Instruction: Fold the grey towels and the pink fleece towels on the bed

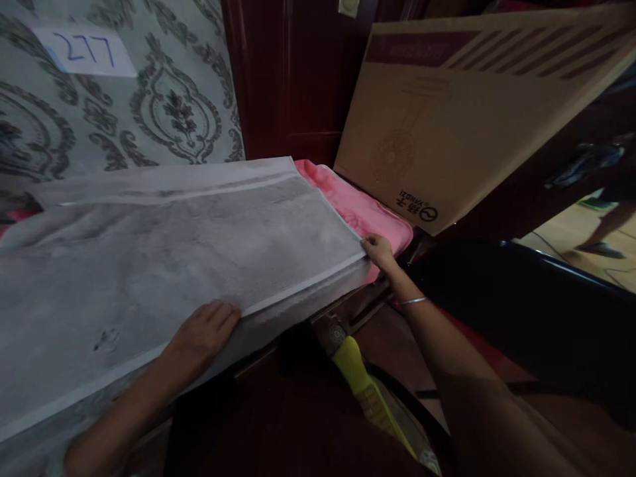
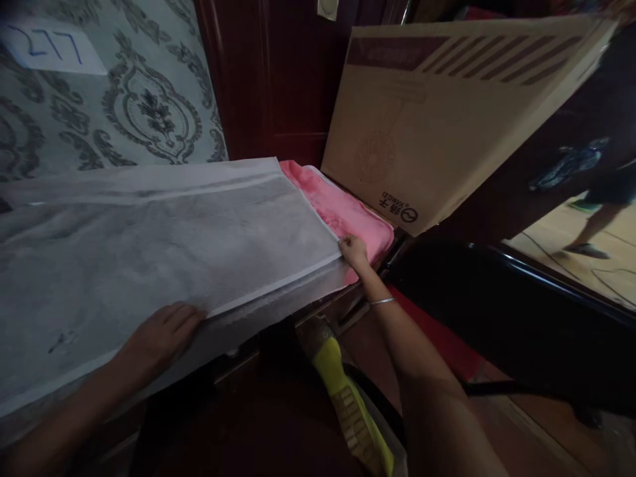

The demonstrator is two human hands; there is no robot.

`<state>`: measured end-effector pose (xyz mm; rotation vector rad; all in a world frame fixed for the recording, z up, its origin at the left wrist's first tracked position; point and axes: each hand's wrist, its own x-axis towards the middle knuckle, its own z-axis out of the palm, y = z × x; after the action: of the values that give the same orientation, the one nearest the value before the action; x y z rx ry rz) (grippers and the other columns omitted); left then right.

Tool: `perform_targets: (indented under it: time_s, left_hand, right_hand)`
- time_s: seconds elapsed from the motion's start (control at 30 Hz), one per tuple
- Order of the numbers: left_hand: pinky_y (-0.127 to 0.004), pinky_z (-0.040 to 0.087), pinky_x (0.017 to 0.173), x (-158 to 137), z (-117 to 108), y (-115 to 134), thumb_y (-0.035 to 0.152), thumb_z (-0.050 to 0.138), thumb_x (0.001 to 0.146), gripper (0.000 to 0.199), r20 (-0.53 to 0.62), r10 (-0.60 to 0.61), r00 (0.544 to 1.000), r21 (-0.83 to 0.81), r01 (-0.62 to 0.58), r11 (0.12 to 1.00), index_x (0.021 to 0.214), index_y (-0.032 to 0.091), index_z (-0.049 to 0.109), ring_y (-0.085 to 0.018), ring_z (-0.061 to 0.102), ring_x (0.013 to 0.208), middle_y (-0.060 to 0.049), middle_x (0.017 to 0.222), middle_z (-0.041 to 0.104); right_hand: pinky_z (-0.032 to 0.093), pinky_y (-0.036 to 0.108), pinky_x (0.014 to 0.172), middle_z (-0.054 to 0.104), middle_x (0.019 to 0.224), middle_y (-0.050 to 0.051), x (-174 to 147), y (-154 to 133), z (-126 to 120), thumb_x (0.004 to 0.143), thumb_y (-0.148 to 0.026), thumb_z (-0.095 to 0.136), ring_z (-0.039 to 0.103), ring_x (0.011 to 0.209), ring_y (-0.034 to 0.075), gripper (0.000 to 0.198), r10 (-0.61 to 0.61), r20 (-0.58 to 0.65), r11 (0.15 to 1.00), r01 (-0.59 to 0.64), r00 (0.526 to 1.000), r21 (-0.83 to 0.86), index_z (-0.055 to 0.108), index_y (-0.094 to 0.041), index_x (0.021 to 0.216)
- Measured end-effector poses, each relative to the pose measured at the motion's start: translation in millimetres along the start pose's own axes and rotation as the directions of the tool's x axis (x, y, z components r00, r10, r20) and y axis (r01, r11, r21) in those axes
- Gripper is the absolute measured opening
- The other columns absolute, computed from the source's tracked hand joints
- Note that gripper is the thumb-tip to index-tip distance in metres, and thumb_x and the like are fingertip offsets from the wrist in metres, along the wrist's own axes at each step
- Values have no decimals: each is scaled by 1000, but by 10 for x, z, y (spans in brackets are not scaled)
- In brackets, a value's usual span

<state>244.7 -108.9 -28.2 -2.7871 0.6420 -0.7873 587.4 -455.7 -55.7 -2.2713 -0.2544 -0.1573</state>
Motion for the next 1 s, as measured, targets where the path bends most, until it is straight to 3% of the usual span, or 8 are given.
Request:
perform_targets:
  time_s: [0.3,0.47,0.57,0.7,0.83,1.0]
  left_hand:
    - [-36,52,81,17,-10,93,-1,44,90,32,-72,82,994,101,-75,992,109,13,66,-23,62,87,-10,95,69]
    - [-35,52,74,-33,88,134,-4,41,88,36,-60,35,998,59,-32,998,106,14,66,-22,61,83,-9,91,69]
    - [-37,52,79,-80,105,127,-1,41,89,38,-75,-3,997,-1,3,1000,114,15,65,-23,62,89,-9,95,69]
    - [-39,51,84,-82,75,141,0,44,90,39,-109,-12,994,-38,8,999,120,15,63,-24,61,94,-10,99,69]
    - [-36,50,76,-11,92,206,-7,41,83,40,-92,-1,996,-18,-1,1000,108,13,66,-23,59,86,-10,94,67]
    - [-37,50,76,-36,5,255,-1,49,86,29,-52,-66,996,24,67,997,107,11,65,-25,59,88,-13,98,67]
  right_hand:
    - [35,27,56,53,62,-2,-123,134,98,66,-44,52,45,59,14,25,2,-109,962,27,994,271,57,-21,71]
    - [33,26,54,51,60,-3,-159,169,146,65,-48,55,43,58,13,28,18,-144,940,32,989,340,57,-21,73]
    - [34,26,54,52,60,-3,-174,174,137,65,-49,56,43,58,13,30,20,-147,934,34,989,355,57,-21,73]
    - [36,26,51,49,58,-4,-209,150,111,67,-51,53,43,55,13,31,26,-131,938,22,991,347,56,-21,73]
    - [41,30,55,49,57,-3,-237,85,67,66,-46,52,44,55,15,26,13,-141,963,26,990,269,56,-21,73]
    - [47,44,82,62,77,7,-344,-53,-52,66,-35,56,55,80,26,24,-84,-207,989,108,975,104,64,-19,82]
